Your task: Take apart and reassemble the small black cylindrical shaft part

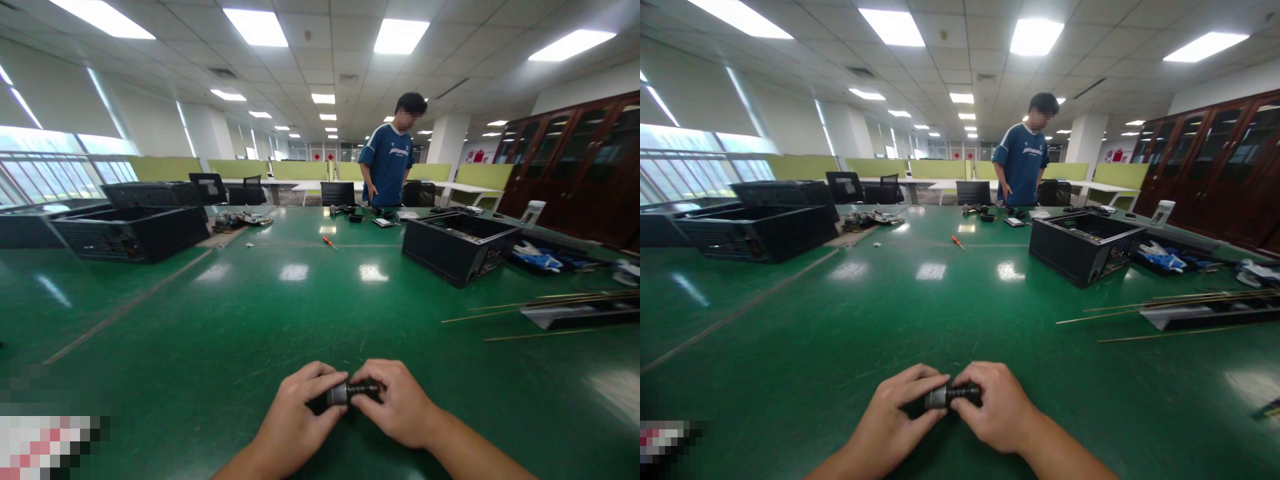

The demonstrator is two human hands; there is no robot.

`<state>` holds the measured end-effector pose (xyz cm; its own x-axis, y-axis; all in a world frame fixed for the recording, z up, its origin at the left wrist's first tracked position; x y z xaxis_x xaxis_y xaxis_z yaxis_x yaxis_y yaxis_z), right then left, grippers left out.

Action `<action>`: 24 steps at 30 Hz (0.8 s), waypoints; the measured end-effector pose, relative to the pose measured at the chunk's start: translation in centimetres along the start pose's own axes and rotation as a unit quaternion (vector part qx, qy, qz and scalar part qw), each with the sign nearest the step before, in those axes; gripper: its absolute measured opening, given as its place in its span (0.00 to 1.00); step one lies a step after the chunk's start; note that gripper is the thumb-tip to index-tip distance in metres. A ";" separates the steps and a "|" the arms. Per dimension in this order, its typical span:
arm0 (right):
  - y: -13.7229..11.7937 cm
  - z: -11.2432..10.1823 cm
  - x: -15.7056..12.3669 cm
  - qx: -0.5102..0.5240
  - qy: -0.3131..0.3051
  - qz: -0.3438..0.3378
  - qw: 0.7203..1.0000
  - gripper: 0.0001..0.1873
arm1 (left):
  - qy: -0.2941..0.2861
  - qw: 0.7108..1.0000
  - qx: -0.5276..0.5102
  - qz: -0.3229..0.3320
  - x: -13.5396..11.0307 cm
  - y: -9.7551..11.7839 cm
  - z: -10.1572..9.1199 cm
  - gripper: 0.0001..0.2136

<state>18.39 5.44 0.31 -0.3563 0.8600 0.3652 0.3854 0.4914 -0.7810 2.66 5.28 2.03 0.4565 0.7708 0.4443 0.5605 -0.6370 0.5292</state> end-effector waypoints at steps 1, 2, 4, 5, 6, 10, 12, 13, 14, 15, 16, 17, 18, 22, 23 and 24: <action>-0.1 -0.1 0.0 -0.005 0.000 -0.001 1.000 0.06 | 0.004 1.000 0.000 0.002 0.0 0.1 -0.1 0.19; -0.1 -0.1 0.0 -0.009 -0.001 -0.002 1.000 0.06 | 0.007 1.000 0.000 0.004 0.1 0.1 -0.1 0.18; -0.2 -0.3 0.0 -0.017 -0.001 -0.005 1.000 0.06 | 0.013 1.000 -0.001 0.010 0.2 0.2 -0.3 0.18; -0.2 -0.3 0.0 -0.020 -0.001 -0.006 1.000 0.06 | 0.016 1.000 -0.001 0.013 0.3 0.3 -0.3 0.18; -0.2 -0.4 0.0 -0.021 -0.001 -0.007 1.000 0.06 | 0.019 1.000 -0.001 0.017 0.3 0.3 -0.4 0.18; -0.3 -0.5 0.0 -0.016 0.001 -0.009 1.000 0.05 | 0.027 0.999 0.005 0.028 0.2 0.3 -0.6 0.18; -0.3 -0.5 0.0 -0.016 0.002 -0.005 1.000 0.04 | 0.027 0.999 0.008 0.031 0.1 0.3 -0.6 0.18; -0.3 -0.5 0.0 -0.018 0.002 -0.003 1.000 0.04 | 0.027 0.999 0.008 0.032 0.0 0.3 -0.6 0.18; -0.3 -0.5 0.0 -0.020 0.002 -0.001 1.000 0.04 | 0.027 0.999 0.009 0.033 0.0 0.3 -0.7 0.18; -0.3 -0.5 0.0 -0.022 0.001 0.002 1.000 0.05 | 0.028 0.999 0.009 0.033 0.1 0.3 -0.7 0.18; -0.3 -0.5 0.1 -0.023 -0.001 0.004 1.000 0.05 | 0.028 0.999 0.010 0.035 0.1 0.4 -0.8 0.18; -0.3 -0.5 0.1 -0.024 -0.003 0.007 1.000 0.05 | 0.029 0.999 0.011 0.036 0.1 0.4 -0.8 0.17; -0.3 -0.5 0.1 -0.025 -0.005 0.008 1.000 0.05 | 0.029 0.999 0.012 0.037 0.2 0.5 -0.9 0.17; -0.2 -0.6 0.0 -0.027 -0.003 -0.001 1.000 0.06 | 0.033 0.999 0.014 0.038 0.1 0.6 -1.1 0.17; -0.2 -0.6 0.0 -0.027 0.001 -0.005 1.000 0.05 | 0.035 0.999 0.014 0.038 0.1 0.6 -1.1 0.17; -0.2 -0.7 -0.1 -0.026 0.004 -0.007 1.000 0.05 | 0.035 0.999 0.015 0.038 0.1 0.5 -1.1 0.17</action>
<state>18.93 5.39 0.78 -0.3561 0.8537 0.3800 0.4246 0.5101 -0.7480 2.23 4.99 3.12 0.4499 0.7165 0.5332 0.5470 -0.6930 0.4696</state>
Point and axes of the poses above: each hand's wrist, its own x-axis towards the middle knuckle, its own z-axis out of the palm, y = z × x, the point moved 7 cm from there along x, towards the middle knuckle, and after that the axes turned 6 degrees about x, right-handed, at the moved point
